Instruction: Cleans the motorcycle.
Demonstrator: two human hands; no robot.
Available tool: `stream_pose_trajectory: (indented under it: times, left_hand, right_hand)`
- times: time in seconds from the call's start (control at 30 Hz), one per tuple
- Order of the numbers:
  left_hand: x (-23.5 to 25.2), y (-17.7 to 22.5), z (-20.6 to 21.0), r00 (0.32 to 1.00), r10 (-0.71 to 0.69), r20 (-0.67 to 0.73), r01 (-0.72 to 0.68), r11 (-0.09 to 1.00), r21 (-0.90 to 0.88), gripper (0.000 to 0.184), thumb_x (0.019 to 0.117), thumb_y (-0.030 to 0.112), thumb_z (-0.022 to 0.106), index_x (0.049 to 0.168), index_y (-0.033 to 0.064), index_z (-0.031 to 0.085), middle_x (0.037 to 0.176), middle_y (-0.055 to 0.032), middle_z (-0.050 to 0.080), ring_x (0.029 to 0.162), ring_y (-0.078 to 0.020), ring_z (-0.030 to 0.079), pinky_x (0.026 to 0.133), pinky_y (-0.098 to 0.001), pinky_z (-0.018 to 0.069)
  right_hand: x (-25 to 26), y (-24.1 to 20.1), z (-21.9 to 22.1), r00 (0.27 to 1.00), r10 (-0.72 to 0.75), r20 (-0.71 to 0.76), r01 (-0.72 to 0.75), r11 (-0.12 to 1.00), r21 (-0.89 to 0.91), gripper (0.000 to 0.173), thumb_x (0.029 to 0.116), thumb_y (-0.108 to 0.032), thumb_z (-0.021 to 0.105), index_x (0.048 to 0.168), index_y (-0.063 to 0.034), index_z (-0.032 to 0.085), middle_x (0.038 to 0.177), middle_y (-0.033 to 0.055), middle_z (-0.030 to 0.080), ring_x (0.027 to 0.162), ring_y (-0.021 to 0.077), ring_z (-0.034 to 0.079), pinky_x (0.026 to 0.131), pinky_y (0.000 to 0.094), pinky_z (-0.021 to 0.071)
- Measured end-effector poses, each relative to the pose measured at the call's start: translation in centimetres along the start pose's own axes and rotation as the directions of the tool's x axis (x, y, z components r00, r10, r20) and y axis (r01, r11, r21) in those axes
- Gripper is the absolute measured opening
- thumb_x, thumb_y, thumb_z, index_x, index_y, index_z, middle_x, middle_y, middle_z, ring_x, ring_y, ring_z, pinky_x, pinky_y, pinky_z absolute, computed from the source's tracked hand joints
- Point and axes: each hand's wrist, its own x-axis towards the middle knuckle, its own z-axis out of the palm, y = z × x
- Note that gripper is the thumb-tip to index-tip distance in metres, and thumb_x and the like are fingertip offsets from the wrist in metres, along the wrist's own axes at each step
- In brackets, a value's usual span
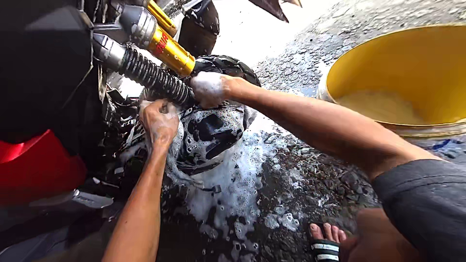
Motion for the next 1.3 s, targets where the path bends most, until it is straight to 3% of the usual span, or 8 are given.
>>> stream_pose_trajectory:
  times: [0.13,0.27,0.4,0.57,0.73,0.9,1.17,1.3]
  left_hand:
    - [-1.4,1.8,-1.0,0.976,-0.165,0.144,0.133,0.969,0.209,0.052,0.1074,0.041,0.041,0.133,0.0028,0.063,0.14,-0.036,0.051,0.134,-0.0567,0.043,0.106,-0.0725,0.0333]
    - [-0.7,3.3,-1.7,0.94,-0.179,0.292,0.093,0.954,0.285,0.049,0.1093,0.031,0.036,0.141,-0.0043,0.048,0.129,-0.035,0.058,0.123,-0.0539,0.056,0.096,-0.0703,0.0439]
    - [-5.2,4.1,-2.6,0.968,-0.103,0.229,0.047,0.97,0.24,0.039,0.1063,0.023,0.047,0.135,-0.0035,0.051,0.108,-0.034,0.064,0.102,-0.0541,0.064,0.079,-0.0696,0.0493]
    - [-12.4,6.4,-4.6,0.899,-0.263,0.35,0.135,0.927,0.349,0.04,0.1076,0.02,0.044,0.144,0.0051,0.051,0.106,-0.0263,0.069,0.104,-0.0457,0.067,0.087,-0.0606,0.0508]
    - [-9.2,4.5,-5.8,0.878,-0.175,0.446,0.007,0.936,0.353,0.036,0.1082,0.025,0.044,0.133,0.0025,0.058,0.117,-0.0279,0.066,0.111,-0.0482,0.063,0.089,-0.0657,0.0488]
    - [-3.3,3.1,-4.4,0.911,-0.13,0.391,-0.045,0.913,0.407,0.033,0.1047,0.02,0.052,0.13,0.0014,0.06,0.116,-0.0277,0.067,0.109,-0.0476,0.064,0.088,-0.0644,0.0491]
    - [-12.8,5.7,-5.7,0.901,-0.134,0.413,0.033,0.969,0.244,0.037,0.109,0.024,0.042,0.133,0.0024,0.061,0.106,-0.0262,0.07,0.102,-0.0451,0.068,0.086,-0.0606,0.052]
    - [-14.2,6.5,-8.0,0.866,-0.109,0.489,0.018,0.982,0.186,0.036,0.1094,0.024,0.041,0.13,0.0014,0.061,0.106,-0.0245,0.069,0.102,-0.0421,0.068,0.087,-0.0585,0.0522]
  right_hand:
    - [-5.9,-0.7,0.3,0.996,-0.092,0.013,0.092,0.996,-0.019,0.007,0.0887,-0.007,0.069,0.089,-0.0002,0.067,0.081,0.0159,0.064,0.08,0.0348,0.066,0.069,0.0556,0.0512]
    - [-11.1,-0.6,1.3,1.0,0.003,-0.001,-0.003,0.994,0.108,0.005,0.0943,-0.009,0.062,0.094,-0.0044,0.065,0.073,0.0092,0.061,0.068,0.0266,0.064,0.061,0.0478,0.0511]
    - [-6.6,2.2,1.1,0.963,0.132,-0.236,-0.05,0.944,0.325,0.022,0.0982,-0.012,0.057,0.105,0.0009,0.073,0.091,0.0202,0.071,0.086,0.0355,0.069,0.077,0.0589,0.0524]
    - [1.0,1.8,2.4,0.947,0.3,-0.117,-0.241,0.902,0.358,0.023,0.0976,-0.018,0.059,0.109,-0.0041,0.074,0.11,0.0207,0.07,0.106,0.0377,0.067,0.088,0.0607,0.0508]
    - [-3.9,-1.2,3.5,0.971,0.191,-0.141,-0.144,0.946,0.289,0.021,0.0961,-0.011,0.059,0.111,0.002,0.068,0.108,0.0252,0.068,0.105,0.0425,0.066,0.086,0.0625,0.0508]
    - [-10.0,-1.2,3.8,0.975,0.199,-0.101,-0.156,0.93,0.332,0.016,0.1002,-0.01,0.056,0.113,-0.0028,0.061,0.083,0.0148,0.064,0.071,0.0289,0.066,0.064,0.0476,0.0543]
    - [1.9,2.8,1.2,0.942,0.285,-0.176,-0.16,0.845,0.51,0.024,0.0944,-0.018,0.066,0.106,0.0026,0.07,0.099,0.0207,0.07,0.093,0.0345,0.068,0.083,0.0582,0.0522]
    - [4.7,2.0,2.5,0.932,0.354,-0.08,-0.179,0.638,0.749,0.018,0.0981,-0.018,0.06,0.099,-0.0007,0.064,0.082,0.0121,0.063,0.067,0.0209,0.061,0.061,0.0425,0.0513]
